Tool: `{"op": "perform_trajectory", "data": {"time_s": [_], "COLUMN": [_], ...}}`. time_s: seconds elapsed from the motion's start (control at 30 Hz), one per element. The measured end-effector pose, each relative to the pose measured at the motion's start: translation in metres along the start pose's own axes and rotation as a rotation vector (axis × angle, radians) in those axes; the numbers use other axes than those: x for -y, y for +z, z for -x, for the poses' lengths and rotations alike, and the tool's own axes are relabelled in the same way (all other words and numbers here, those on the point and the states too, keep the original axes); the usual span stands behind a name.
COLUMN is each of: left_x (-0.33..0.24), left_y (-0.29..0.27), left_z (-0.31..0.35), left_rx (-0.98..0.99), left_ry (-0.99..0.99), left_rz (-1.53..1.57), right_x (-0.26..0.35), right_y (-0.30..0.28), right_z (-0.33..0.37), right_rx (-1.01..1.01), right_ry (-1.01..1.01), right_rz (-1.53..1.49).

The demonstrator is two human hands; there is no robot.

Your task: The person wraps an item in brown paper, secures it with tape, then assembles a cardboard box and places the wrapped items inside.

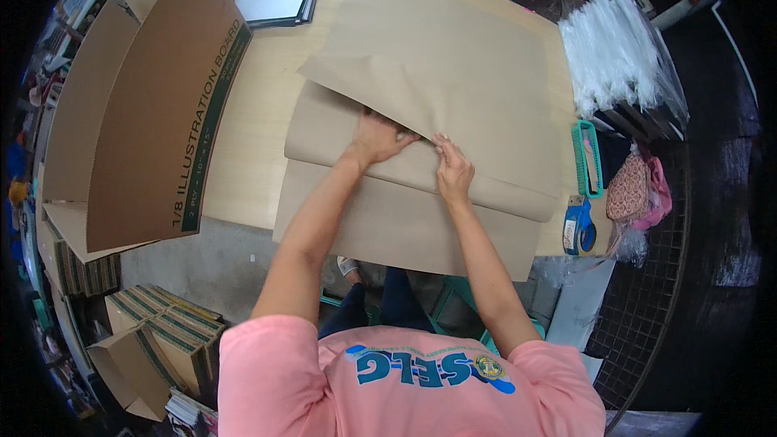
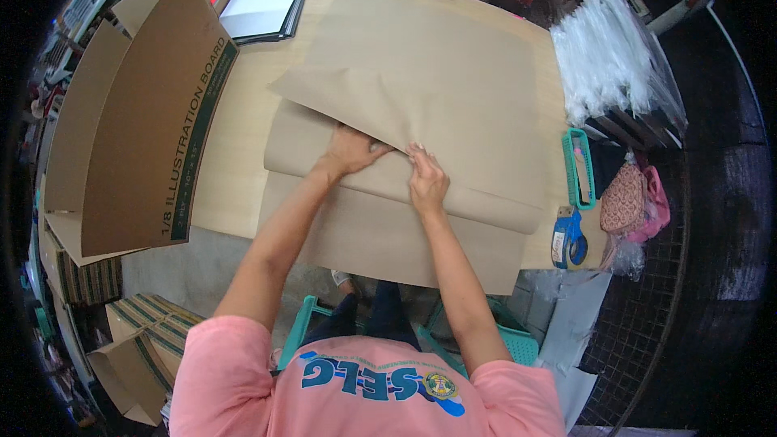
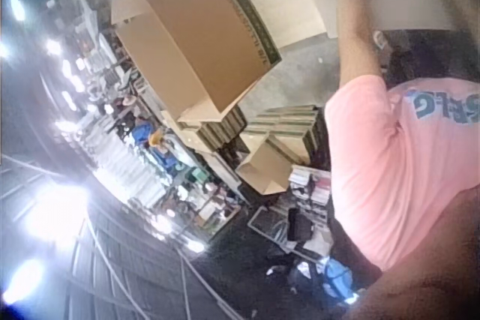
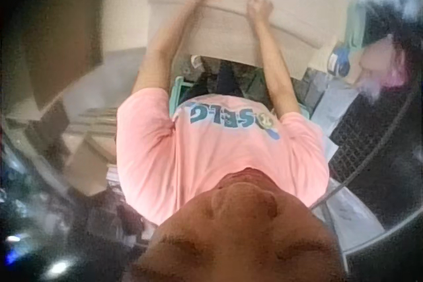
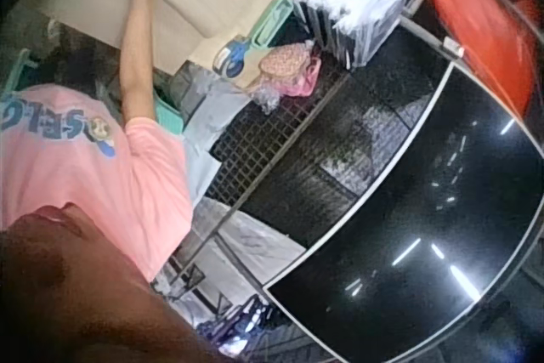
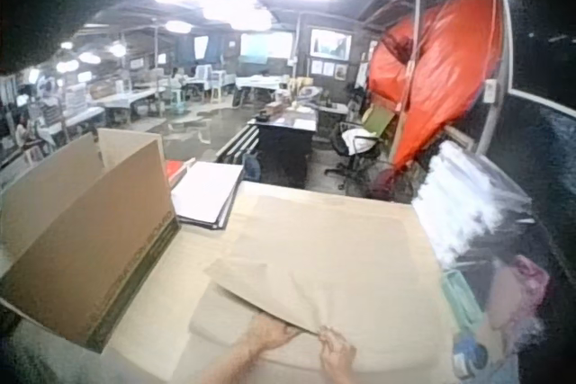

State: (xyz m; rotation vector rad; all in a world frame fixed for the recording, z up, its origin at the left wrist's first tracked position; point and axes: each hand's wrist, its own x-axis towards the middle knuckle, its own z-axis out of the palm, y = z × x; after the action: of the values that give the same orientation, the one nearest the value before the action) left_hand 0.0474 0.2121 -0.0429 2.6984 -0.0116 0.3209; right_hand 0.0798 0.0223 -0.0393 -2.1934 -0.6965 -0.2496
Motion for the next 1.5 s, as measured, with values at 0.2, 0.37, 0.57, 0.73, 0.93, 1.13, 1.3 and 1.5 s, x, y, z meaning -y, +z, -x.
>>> {"op": "perform_trajectory", "data": {"time_s": [0.2, 0.37, 0.57, 0.73, 0.93, 1.13, 1.3, 1.5], "left_x": [0.045, -0.072, -0.102, -0.104, -0.104, -0.081, -0.009, -0.015], "left_y": [-0.027, 0.029, 0.024, 0.016, 0.019, 0.015, -0.025, -0.075], "left_z": [-0.001, 0.035, 0.024, 0.023, 0.019, 0.01, 0.041, 0.122], "left_rx": [0.044, 0.086, 0.134, 0.163, 0.212, 0.343, 0.211, -0.132], "left_ry": [-0.295, -0.244, -0.365, -0.373, -0.364, -0.235, -0.484, -0.112], "left_rz": [0.065, -0.18, -0.157, -0.188, -0.197, -0.182, 0.168, 0.01], "right_x": [0.0, 0.002, 0.056, 0.073, 0.04, 0.013, -0.006, 0.006], "right_y": [0.01, 0.003, -0.037, -0.053, -0.023, -0.012, -0.02, -0.031], "right_z": [0.004, 0.001, -0.058, -0.048, -0.032, -0.013, 0.013, 0.009], "right_rx": [-0.003, -0.015, 0.031, 0.039, 0.059, 0.207, 0.393, 0.538], "right_ry": [-0.113, -0.015, 0.126, 0.081, 0.068, 0.101, -0.168, -0.134], "right_rz": [0.037, 0.025, 0.228, 0.181, 0.221, 0.221, 0.22, 0.225]}}
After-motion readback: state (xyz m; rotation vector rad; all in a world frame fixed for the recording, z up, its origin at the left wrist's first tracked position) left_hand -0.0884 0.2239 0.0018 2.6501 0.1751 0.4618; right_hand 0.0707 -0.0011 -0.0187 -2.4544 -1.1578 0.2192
